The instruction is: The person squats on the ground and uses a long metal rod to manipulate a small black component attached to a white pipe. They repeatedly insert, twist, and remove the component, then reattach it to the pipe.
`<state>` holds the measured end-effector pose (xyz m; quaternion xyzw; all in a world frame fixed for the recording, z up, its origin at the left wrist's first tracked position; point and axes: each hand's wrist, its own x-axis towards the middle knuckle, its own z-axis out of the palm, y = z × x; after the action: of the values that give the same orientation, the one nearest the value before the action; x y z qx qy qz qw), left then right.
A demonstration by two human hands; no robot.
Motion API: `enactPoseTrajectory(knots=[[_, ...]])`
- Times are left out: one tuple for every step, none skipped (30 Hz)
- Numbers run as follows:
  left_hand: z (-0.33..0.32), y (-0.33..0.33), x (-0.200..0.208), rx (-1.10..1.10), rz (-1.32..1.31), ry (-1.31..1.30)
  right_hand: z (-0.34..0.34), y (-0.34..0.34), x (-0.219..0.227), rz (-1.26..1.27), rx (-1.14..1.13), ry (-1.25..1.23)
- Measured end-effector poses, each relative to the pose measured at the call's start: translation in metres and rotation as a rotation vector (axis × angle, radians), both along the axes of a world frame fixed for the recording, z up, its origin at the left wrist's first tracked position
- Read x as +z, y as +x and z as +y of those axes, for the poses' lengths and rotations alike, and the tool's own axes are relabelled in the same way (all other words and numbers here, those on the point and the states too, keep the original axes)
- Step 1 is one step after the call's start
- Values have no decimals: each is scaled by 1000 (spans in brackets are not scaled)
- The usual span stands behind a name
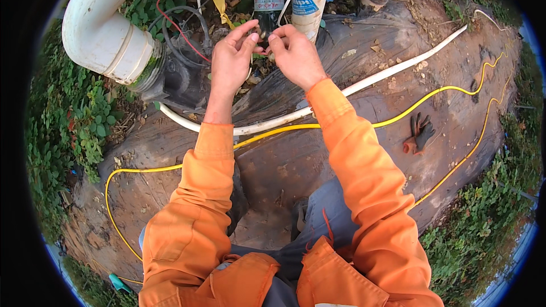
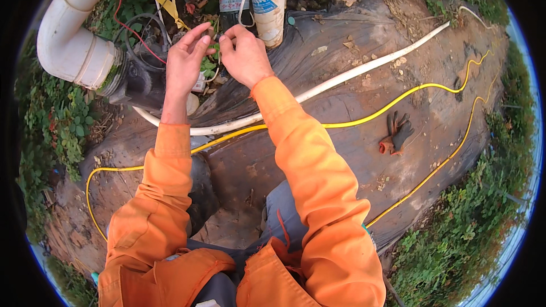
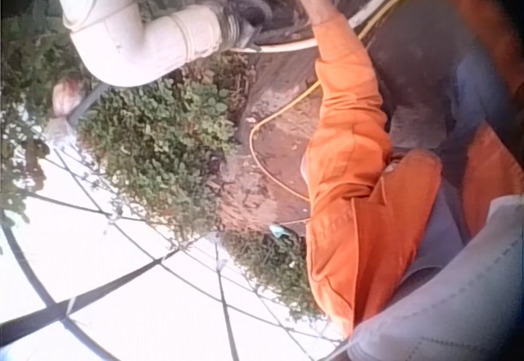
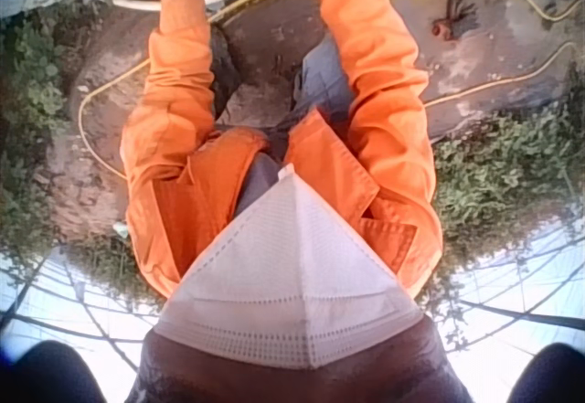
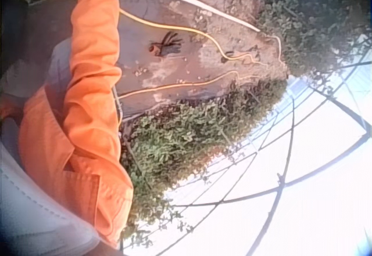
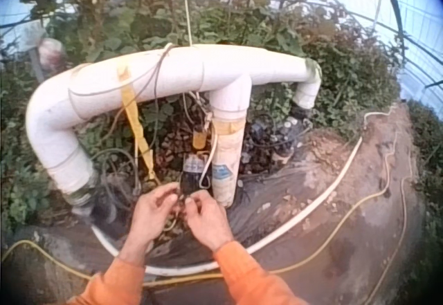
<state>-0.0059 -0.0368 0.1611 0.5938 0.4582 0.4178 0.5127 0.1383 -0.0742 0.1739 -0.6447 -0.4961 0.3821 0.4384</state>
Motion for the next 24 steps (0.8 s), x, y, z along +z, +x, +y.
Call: enactPoseTrajectory(knots=[[2, -2, -2, -9, 30, 24, -1, 0, 3, 8, -7, -4], [3, -3, -1, -18, 60, 51, -1, 0, 3, 10, -5, -5], [3, -4, 0, -20, 83, 104, -1, 1, 4, 13, -3, -6], [4, -6, 1, -22, 106, 158, 0, 0, 4, 16, -1, -7], [2, -4, 5, -29, 126, 208, 0, 2, 3, 11, -1, 4], [0, -2, 10, -38, 163, 196, 0, 3, 2, 7, -1, 14], [-3, -1, 15, -48, 201, 184, 0, 4, 1, 3, -1, 25], [-5, -1, 21, -56, 240, 170, 0, 3, 2, -3, 0, 26], [-5, -2, 22, -51, 236, 165, -1, 2, 2, -9, 0, 27], [-4, -2, 24, -47, 231, 161, -1, 1, 3, -15, 1, 28], [-3, -2, 25, -43, 224, 158, -1, 1, 2, -11, 4, 25], [-2, -3, 27, -56, 284, 172, 0, 1, 2, -7, 8, 22], [-1, -5, 30, -70, 344, 187, 0, 1, 1, -2, 11, 18], [1, -6, 32, -83, 405, 200, 0, 0, 2, -12, 13, 14], [0, -7, 35, -85, 444, 216, 0, 0, 3, -21, 14, 10], [-1, -8, 38, -87, 484, 231, 0, -1, 3, -31, 15, 6], [-2, -8, 39, -90, 522, 247, 0, 0, 3, -22, 18, 8], [-2, -7, 39, -111, 538, 260, 0, 0, 2, -13, 20, 11], [-1, -6, 38, -132, 554, 274, 0, 0, 0, -5, 22, 13], [-1, -6, 37, -152, 574, 286, 0, -2, 0, -6, 23, 15], [0, -7, 35, -162, 518, 260, 0, -4, -1, -8, 23, 18], [2, -8, 32, -171, 462, 233, -1, -5, -2, -10, 22, 20], [3, -9, 29, -181, 404, 207, -1, -4, -3, -6, 22, 18], [3, -9, 27, -188, 356, 156, 0, -3, -4, -3, 21, 16]])
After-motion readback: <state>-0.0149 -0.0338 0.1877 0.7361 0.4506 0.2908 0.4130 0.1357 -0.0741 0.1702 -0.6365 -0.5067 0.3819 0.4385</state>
